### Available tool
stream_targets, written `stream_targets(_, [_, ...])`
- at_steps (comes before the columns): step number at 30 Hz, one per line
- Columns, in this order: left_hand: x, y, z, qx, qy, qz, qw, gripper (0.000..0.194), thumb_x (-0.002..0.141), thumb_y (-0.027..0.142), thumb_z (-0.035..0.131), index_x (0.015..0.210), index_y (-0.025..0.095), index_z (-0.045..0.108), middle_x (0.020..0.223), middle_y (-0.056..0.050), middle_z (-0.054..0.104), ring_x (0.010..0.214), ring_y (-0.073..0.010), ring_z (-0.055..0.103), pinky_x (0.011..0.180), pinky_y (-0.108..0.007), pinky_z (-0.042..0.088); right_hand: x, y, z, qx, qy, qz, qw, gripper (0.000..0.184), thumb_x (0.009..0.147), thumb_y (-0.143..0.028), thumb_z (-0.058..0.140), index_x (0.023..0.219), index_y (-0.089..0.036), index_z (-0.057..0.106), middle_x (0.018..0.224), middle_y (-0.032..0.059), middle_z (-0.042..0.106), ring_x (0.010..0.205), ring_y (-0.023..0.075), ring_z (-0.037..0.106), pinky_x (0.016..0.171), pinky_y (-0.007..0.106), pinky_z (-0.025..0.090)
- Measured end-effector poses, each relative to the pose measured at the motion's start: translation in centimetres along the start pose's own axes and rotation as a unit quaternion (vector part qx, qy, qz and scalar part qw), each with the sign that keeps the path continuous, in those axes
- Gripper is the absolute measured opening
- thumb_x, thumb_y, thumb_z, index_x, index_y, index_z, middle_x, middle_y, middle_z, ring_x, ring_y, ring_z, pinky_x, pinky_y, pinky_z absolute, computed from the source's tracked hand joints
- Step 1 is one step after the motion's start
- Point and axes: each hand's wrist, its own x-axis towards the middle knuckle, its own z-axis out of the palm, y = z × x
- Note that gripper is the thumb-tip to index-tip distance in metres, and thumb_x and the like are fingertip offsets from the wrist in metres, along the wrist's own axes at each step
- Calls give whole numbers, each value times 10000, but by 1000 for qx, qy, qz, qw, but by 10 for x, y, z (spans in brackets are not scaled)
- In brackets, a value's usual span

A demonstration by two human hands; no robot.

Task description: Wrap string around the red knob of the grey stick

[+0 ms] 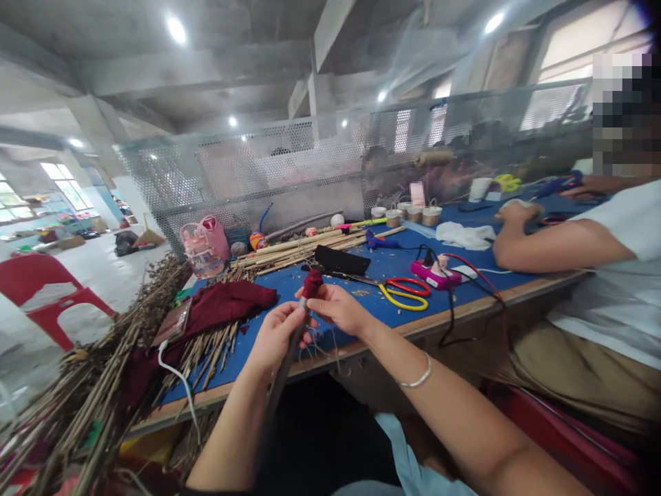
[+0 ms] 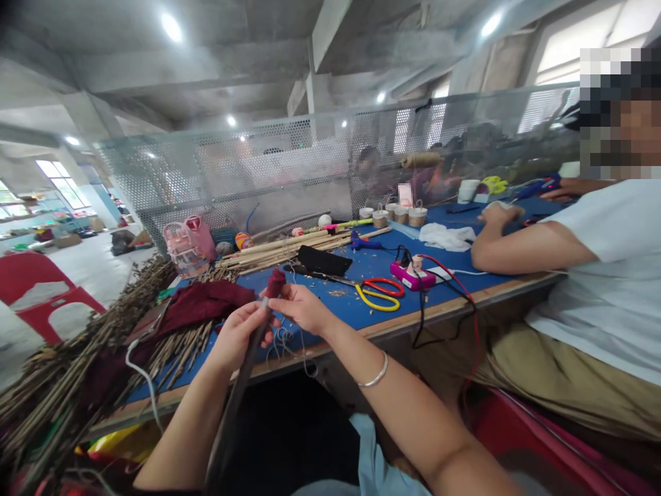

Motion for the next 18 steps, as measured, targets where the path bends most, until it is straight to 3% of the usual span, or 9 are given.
stream_targets(4, [19,-10,-9,-37,17,-30,999,396,755,505,610,801,112,596,587,-26,594,350,-49,405,341,-175,309,27,15,-14,-28,10,-9,1000,427,610,-454,779,778,-136,548,612,-39,540,515,66,442,489,210,307])
stream_targets(7, [25,-18,-10,-18,77,-10,997,353,767,459,619,896,132,587,645,-21,617,409,-74,489,381,-176,352,45,26,-24,-80,0,23,997,408,649,-470,749,738,-137,530,492,-88,427,419,36,296,436,210,197])
stream_targets(10, [22,-24,-9,62,172,65,981,473,645,303,767,1069,202,582,803,-13,663,596,-108,599,512,-186,427,52,37,-29,-84,-3,57,995,390,691,-474,711,758,-136,529,427,-115,343,369,27,215,414,219,132])
stream_targets(12, [19,-25,-9,159,219,114,956,500,625,255,777,1096,222,614,821,-13,672,628,-116,603,554,-197,438,52,41,-29,-64,5,62,996,400,690,-488,702,784,-142,526,410,-124,324,347,28,206,396,218,118])
stream_targets(14, [19,-24,-9,208,215,111,948,455,675,294,735,1106,192,631,747,-19,670,540,-116,575,497,-212,432,50,44,-29,-49,8,61,997,421,678,-503,702,822,-148,527,396,-133,306,331,30,184,377,216,96])
stream_targets(15, [21,-22,-10,192,195,89,958,465,697,316,715,1129,176,617,714,-16,665,486,-109,550,450,-211,419,49,44,-29,-44,7,59,997,434,673,-507,703,846,-149,531,394,-134,310,328,30,179,369,215,89])
stream_targets(18, [30,-17,-10,60,138,34,988,539,701,352,712,1166,133,550,704,-23,668,414,-87,517,362,-191,384,49,43,-32,-32,15,46,998,447,686,-506,692,898,-141,543,416,-117,372,329,28,198,358,208,91])
